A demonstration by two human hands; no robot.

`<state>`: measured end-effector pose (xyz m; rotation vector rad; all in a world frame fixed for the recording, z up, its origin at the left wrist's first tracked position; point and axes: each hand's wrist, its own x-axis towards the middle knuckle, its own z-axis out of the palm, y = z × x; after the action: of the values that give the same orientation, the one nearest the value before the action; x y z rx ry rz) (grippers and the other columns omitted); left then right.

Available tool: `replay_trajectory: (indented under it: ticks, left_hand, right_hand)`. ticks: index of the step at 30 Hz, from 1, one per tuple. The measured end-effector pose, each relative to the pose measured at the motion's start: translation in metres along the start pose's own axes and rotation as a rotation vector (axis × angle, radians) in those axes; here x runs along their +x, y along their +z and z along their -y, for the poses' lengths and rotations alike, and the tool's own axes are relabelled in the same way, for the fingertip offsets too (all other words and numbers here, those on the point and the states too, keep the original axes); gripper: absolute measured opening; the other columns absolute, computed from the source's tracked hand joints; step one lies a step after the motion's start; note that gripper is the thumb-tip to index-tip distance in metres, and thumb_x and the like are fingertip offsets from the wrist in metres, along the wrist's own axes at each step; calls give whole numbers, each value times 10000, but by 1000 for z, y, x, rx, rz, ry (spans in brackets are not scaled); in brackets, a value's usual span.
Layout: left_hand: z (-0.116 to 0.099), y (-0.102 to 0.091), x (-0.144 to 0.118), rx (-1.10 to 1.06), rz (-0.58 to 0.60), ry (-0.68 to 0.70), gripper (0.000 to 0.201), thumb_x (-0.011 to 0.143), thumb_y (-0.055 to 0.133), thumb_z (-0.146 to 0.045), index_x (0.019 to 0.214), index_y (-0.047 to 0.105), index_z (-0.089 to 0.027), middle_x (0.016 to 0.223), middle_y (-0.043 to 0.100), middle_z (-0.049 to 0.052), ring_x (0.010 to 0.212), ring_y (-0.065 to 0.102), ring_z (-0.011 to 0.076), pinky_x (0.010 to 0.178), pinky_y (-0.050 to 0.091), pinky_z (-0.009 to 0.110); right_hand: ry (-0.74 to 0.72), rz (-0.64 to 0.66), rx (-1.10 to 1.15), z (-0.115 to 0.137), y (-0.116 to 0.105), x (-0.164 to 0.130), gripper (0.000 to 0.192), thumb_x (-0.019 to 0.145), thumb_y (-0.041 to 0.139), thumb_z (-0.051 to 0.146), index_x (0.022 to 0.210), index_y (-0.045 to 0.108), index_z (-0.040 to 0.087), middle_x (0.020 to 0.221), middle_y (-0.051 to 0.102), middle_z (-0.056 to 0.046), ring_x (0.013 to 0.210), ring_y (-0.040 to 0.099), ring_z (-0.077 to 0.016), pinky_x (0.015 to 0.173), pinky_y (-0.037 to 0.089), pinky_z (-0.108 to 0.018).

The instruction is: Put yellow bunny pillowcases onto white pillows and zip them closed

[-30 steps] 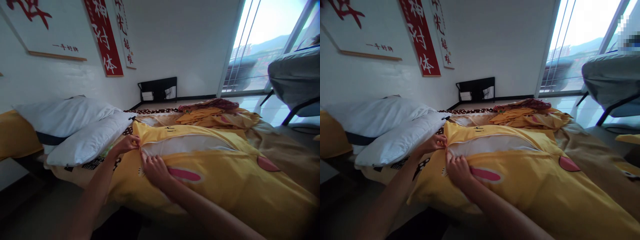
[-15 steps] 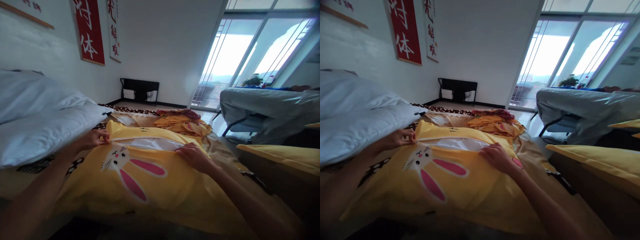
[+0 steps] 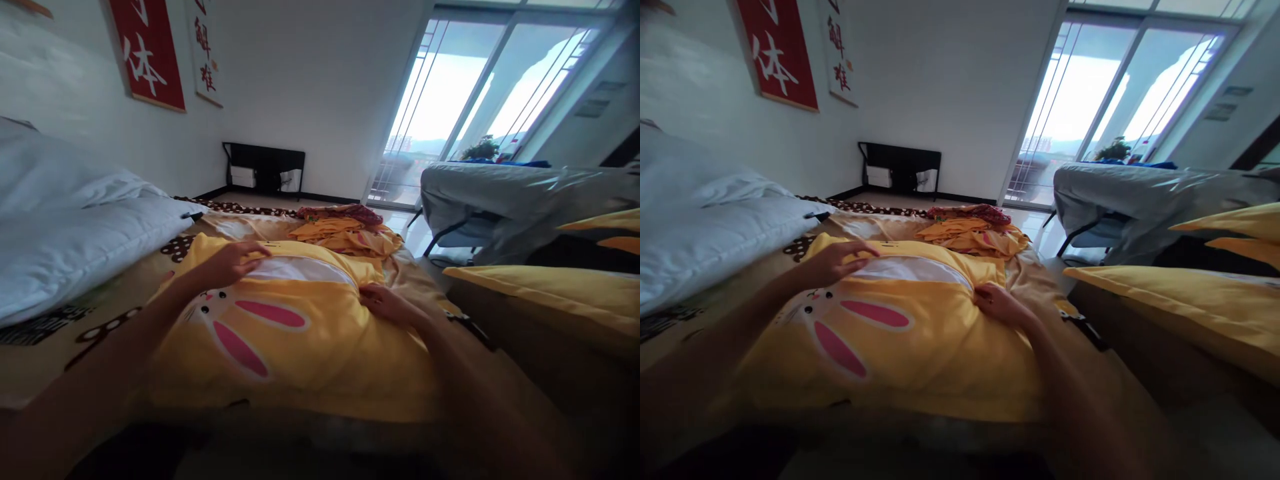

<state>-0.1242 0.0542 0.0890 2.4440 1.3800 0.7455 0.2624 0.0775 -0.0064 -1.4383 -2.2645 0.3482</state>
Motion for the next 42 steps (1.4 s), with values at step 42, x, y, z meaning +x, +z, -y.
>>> replay_trajectory:
  ticks: [42]
  left_hand:
    - [-122, 138, 50, 88, -88, 606, 172, 856, 474, -152, 952, 616, -149, 1025, 618, 98, 991, 563, 220, 860, 434, 350]
  right_hand:
    - [-117, -573, 69, 29, -33, -23, 212, 851, 571, 388, 739, 554, 209, 676, 561, 5, 628, 498, -135, 598, 402, -265]
